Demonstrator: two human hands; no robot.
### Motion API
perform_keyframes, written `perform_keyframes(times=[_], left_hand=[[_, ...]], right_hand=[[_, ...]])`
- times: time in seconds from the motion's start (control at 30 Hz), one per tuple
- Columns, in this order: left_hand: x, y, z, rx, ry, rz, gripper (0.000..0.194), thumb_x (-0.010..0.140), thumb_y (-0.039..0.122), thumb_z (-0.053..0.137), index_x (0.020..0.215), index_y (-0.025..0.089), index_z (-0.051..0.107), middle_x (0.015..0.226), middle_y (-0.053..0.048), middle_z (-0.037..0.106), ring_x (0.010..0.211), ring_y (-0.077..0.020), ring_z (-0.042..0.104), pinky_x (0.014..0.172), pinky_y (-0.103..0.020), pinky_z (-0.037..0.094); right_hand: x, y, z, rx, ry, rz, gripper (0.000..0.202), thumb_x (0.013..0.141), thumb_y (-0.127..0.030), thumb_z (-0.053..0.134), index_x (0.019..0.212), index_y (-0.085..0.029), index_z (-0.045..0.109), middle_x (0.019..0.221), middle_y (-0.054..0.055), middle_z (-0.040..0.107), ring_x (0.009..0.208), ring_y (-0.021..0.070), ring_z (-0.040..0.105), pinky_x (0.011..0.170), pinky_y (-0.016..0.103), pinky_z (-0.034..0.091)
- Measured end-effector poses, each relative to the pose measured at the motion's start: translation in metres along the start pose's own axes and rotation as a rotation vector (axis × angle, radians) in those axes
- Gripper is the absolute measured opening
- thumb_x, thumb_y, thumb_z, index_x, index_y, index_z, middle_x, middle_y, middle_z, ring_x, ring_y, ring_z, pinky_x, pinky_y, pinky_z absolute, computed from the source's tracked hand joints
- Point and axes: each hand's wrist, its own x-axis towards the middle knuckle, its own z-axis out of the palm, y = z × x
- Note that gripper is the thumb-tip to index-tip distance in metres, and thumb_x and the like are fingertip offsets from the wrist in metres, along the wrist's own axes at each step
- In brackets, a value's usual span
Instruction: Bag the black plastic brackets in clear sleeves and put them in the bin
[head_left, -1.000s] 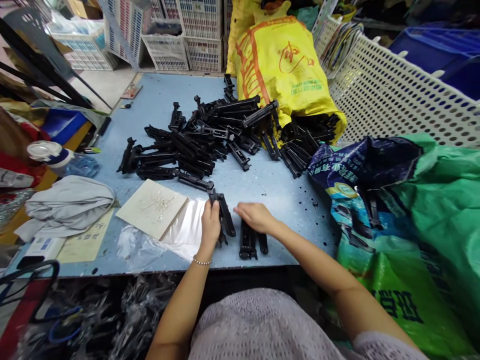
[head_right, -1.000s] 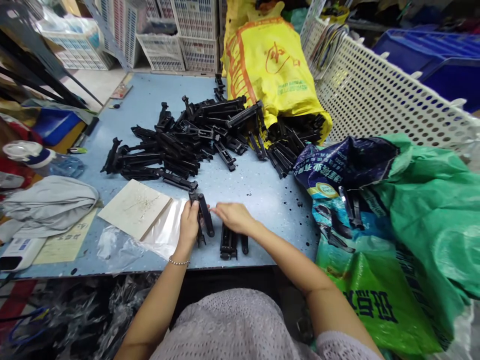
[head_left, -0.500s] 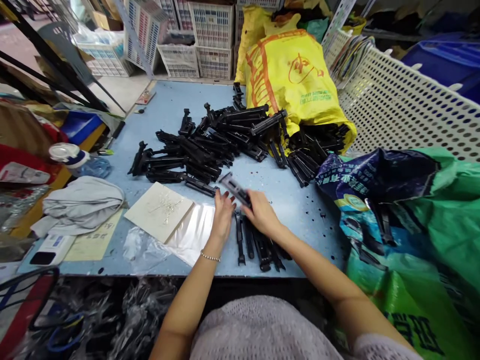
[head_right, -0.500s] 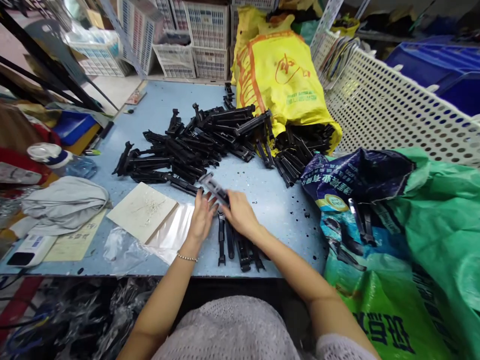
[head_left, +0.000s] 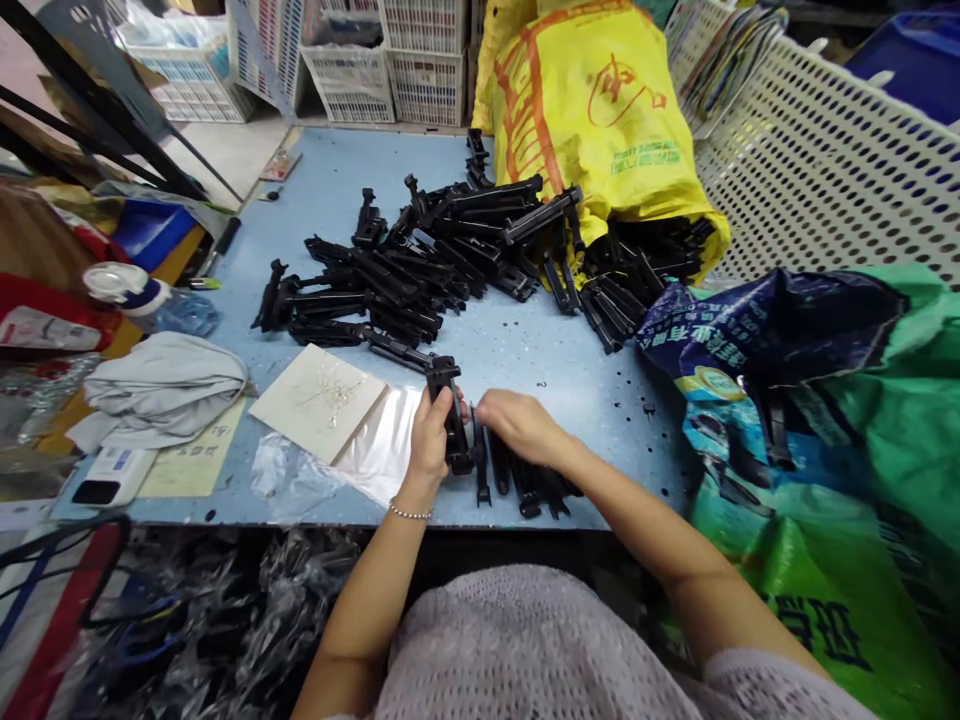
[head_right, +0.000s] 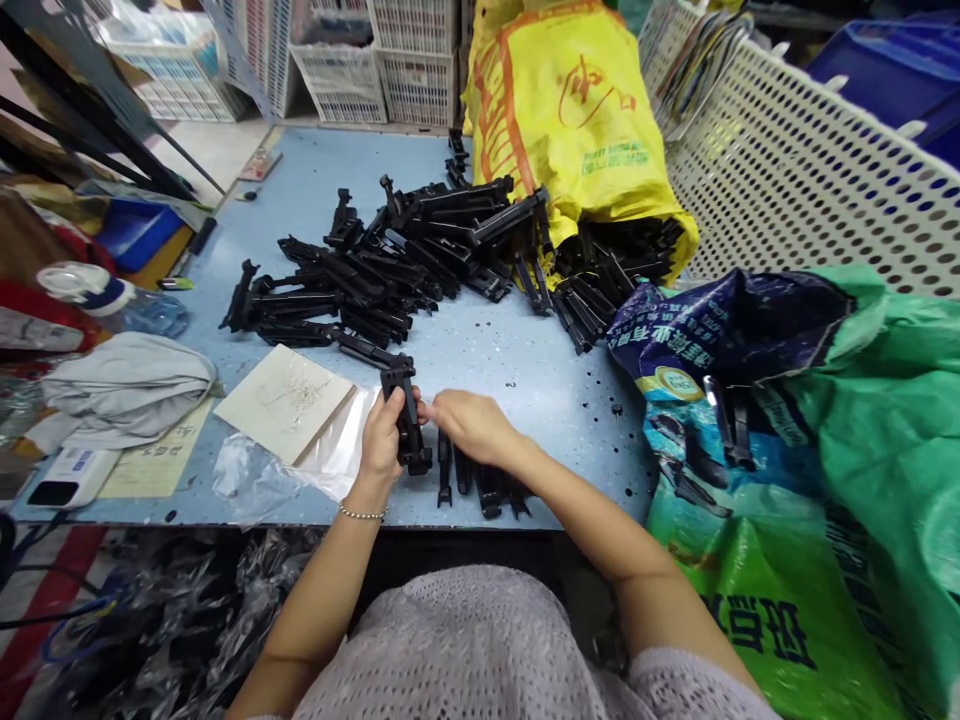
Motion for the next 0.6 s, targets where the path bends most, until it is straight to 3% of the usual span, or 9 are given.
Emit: perform_keyframes(times=[0.1, 0.2, 0.27, 0.33, 0.4, 0.5, 0.6], left_hand=[[0.001, 0.004, -0.006, -0.031, -0.013, 0.002, 0.036, 0.085, 0.052, 0.062, 0.097, 0.018, 0.059, 0.079, -0.001, 0.061, 0.063, -0.0096, 0.058, 0.058, -0.021, 0.048], [-0.001, 0.001, -0.02, 0.077, 0.043, 0.067, 0.037, 0.086, 0.052, 0.062, 0.103, 0.019, 0.061, 0.087, -0.003, 0.064, 0.07, -0.0109, 0.061, 0.063, -0.022, 0.05], [-0.005, -0.01, -0.032, 0.212, 0.084, 0.03, 0.044, 0.085, 0.055, 0.061, 0.108, 0.018, 0.062, 0.091, -0.006, 0.067, 0.078, -0.0153, 0.065, 0.072, -0.027, 0.053], [-0.013, -0.03, -0.039, 0.336, 0.093, -0.01, 0.048, 0.085, 0.056, 0.06, 0.113, 0.017, 0.063, 0.103, -0.01, 0.069, 0.097, -0.0225, 0.066, 0.088, -0.037, 0.053], [-0.022, -0.054, -0.038, 0.448, 0.11, 0.036, 0.05, 0.086, 0.053, 0.06, 0.122, 0.018, 0.06, 0.127, -0.014, 0.063, 0.123, -0.0286, 0.056, 0.107, -0.046, 0.042], [-0.032, -0.081, -0.028, 0.552, 0.122, 0.141, 0.06, 0.086, 0.049, 0.062, 0.138, 0.021, 0.048, 0.152, -0.014, 0.041, 0.145, -0.0297, 0.032, 0.12, -0.048, 0.023], [-0.029, -0.08, -0.028, 0.459, 0.072, 0.078, 0.068, 0.087, 0.052, 0.06, 0.145, 0.023, 0.039, 0.156, -0.015, 0.036, 0.145, -0.0298, 0.034, 0.119, -0.049, 0.027]], right_hand=[[-0.034, -0.007, 0.019, -0.03, -0.045, -0.005, 0.038, 0.101, -0.048, 0.035, 0.09, -0.019, 0.057, 0.091, 0.008, 0.064, 0.083, 0.0198, 0.057, 0.073, 0.03, 0.041], [-0.039, -0.002, 0.021, 0.102, -0.158, 0.134, 0.041, 0.104, -0.044, 0.029, 0.083, -0.02, 0.055, 0.077, 0.003, 0.063, 0.069, 0.0164, 0.058, 0.066, 0.027, 0.041], [-0.019, 0.005, 0.013, 0.078, -0.135, 0.174, 0.041, 0.104, -0.044, 0.03, 0.083, -0.021, 0.055, 0.076, 0.001, 0.064, 0.069, 0.0163, 0.059, 0.066, 0.027, 0.041], [0.017, 0.008, 0.007, -0.061, 0.0, 0.169, 0.035, 0.103, -0.042, 0.033, 0.09, -0.021, 0.058, 0.087, 0.004, 0.066, 0.08, 0.0188, 0.061, 0.071, 0.029, 0.042], [0.061, 0.006, 0.009, -0.208, 0.094, 0.139, 0.029, 0.102, -0.042, 0.039, 0.103, -0.02, 0.058, 0.103, 0.009, 0.066, 0.096, 0.0228, 0.061, 0.078, 0.032, 0.044], [0.119, 0.001, 0.019, -0.355, 0.039, 0.154, 0.033, 0.099, -0.042, 0.046, 0.116, -0.016, 0.056, 0.12, 0.015, 0.061, 0.111, 0.0278, 0.056, 0.084, 0.035, 0.046], [0.135, -0.002, 0.024, -0.391, -0.044, 0.183, 0.029, 0.101, -0.033, 0.042, 0.112, -0.012, 0.058, 0.118, 0.017, 0.061, 0.105, 0.0276, 0.058, 0.085, 0.037, 0.047]])
